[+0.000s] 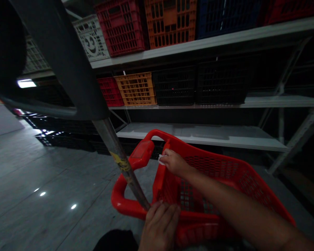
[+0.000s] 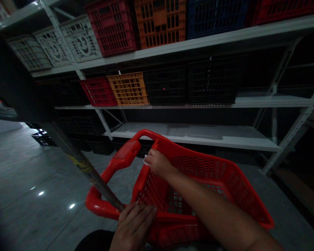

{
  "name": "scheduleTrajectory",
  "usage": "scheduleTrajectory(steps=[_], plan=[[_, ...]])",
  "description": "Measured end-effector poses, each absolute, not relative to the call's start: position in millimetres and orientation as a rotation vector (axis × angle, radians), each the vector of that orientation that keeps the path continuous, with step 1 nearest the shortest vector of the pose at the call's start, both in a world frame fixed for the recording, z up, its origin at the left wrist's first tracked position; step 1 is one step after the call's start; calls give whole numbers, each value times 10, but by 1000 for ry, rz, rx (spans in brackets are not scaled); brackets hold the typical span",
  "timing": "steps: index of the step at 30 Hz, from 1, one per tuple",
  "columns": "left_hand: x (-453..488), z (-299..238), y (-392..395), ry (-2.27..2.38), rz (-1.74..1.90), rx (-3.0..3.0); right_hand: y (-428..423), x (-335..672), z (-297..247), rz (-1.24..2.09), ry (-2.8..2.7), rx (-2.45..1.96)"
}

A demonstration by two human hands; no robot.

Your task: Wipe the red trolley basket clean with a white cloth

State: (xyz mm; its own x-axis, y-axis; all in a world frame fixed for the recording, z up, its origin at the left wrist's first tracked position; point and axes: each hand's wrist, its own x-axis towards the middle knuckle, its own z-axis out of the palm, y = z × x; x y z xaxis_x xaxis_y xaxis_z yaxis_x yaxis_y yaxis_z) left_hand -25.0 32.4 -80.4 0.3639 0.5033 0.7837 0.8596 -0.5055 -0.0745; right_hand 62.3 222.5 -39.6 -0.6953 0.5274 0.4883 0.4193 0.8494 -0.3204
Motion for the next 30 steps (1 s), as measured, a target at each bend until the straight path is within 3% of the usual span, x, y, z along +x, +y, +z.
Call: scheduleTrajectory(steps=[13, 30], plan=[[-285, -757, 352, -1102, -947, -2109, 3041, 489, -245, 291, -2201, -1040], [-285, -962, 385, -1159, -1006, -2094, 2818, 605, -354, 162, -2503, -525]])
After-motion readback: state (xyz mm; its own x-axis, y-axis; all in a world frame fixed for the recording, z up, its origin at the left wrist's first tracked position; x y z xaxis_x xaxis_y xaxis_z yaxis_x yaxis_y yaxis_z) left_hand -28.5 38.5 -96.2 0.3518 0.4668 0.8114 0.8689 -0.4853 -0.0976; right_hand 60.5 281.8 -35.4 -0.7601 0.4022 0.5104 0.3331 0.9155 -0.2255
